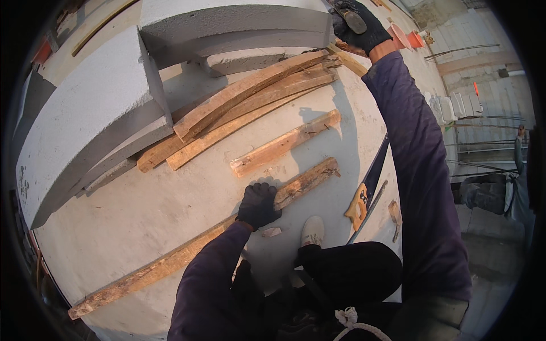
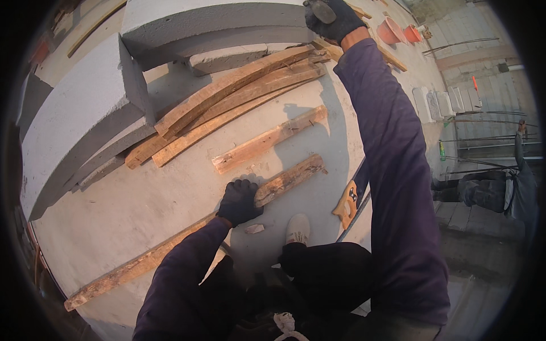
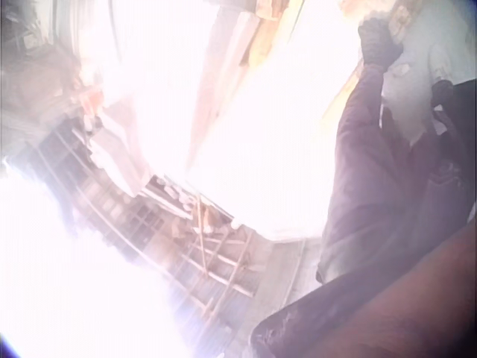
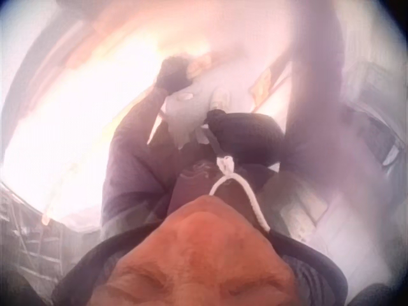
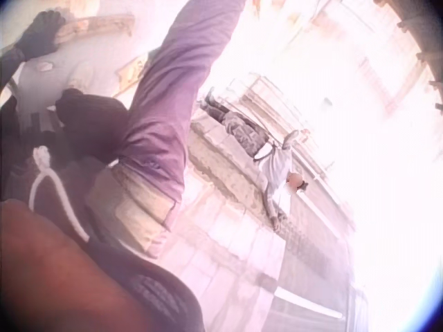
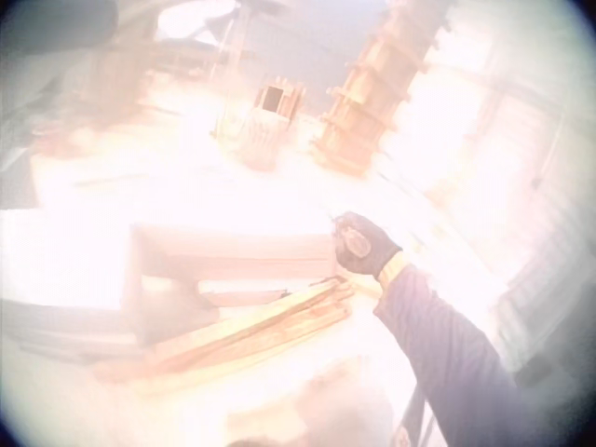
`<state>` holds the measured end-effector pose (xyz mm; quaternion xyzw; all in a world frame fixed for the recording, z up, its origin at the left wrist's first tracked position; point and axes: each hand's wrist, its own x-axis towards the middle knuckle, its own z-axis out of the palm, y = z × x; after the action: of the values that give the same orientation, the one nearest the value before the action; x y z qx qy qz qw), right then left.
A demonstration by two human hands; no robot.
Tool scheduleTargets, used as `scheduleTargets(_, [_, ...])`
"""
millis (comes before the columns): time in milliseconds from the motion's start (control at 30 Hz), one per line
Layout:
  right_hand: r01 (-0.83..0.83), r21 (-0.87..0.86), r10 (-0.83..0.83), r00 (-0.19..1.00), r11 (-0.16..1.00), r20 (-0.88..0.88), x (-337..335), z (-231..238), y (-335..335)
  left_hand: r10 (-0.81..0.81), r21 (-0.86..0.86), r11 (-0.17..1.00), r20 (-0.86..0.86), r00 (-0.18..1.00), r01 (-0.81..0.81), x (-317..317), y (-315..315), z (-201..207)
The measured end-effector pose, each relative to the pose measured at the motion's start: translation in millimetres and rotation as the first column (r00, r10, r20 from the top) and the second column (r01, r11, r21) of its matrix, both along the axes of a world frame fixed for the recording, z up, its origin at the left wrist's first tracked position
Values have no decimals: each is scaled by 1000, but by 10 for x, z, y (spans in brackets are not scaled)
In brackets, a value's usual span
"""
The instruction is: The person uses a hammer to drive nails into wooden planks and a metal rod to pry and separate joined pieces. They repeatedly position planks, hammer nails, and use the rod to break apart sections on a concrete floor.
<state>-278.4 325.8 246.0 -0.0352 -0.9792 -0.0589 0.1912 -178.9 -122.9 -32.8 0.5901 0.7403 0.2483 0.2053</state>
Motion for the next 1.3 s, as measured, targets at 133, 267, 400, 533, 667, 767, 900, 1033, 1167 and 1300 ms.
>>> scheduleTargets(133, [-163, -946, -112, 984, -282, -136, 1801, 218, -169, -28, -6, 1000, -4, 1000, 28, 273, 174, 3])
scheduleTargets(267, [-1, -990, -604, 792, 144, -89, 3107, 598, -1526, -82, -90, 993, -20, 996, 80, 493, 351, 178])
scheduleTargets(400, [361, -910, -823, 567, 205, 40, 4323, 167, -1873, -98, -65, 994, -78, 992, 93, 759, 467, 191])
scheduleTargets(533, [375, -927, -821, 536, 22, 198, 4978, -661, -2278, -139, -137, 983, -136, 981, 120, 1144, 520, 134])
scheduleTargets(667, [414, -896, -785, 497, -160, 370, 5061, -1325, -2704, -73, -142, 989, -221, 972, 42, 1323, 635, 135])
scheduleTargets(767, [493, -851, -716, 527, -182, 458, 5233, -1730, -2767, -11, -102, 995, -294, 956, -20, 1513, 721, 51])
scheduleTargets(900, [613, -790, -727, 554, 28, 404, 5328, -1859, -2717, -8, -65, 998, -361, 932, -17, 1587, 703, 3])
scheduleTargets(1033, [531, -842, -812, 530, 93, 244, 5417, -1587, -2564, -18, -108, 994, -382, 924, -25, 1672, 766, -45])
scheduleTargets(1167, [509, -822, -773, 618, 257, 141, 5564, -1748, -2349, -14, -129, 991, -378, 926, -38, 1781, 848, -74])
scheduleTargets(1300, [729, -638, -677, 601, 248, 424, 5826, -2231, -2077, -30, -165, 986, -358, 933, -32, 1905, 887, -56])
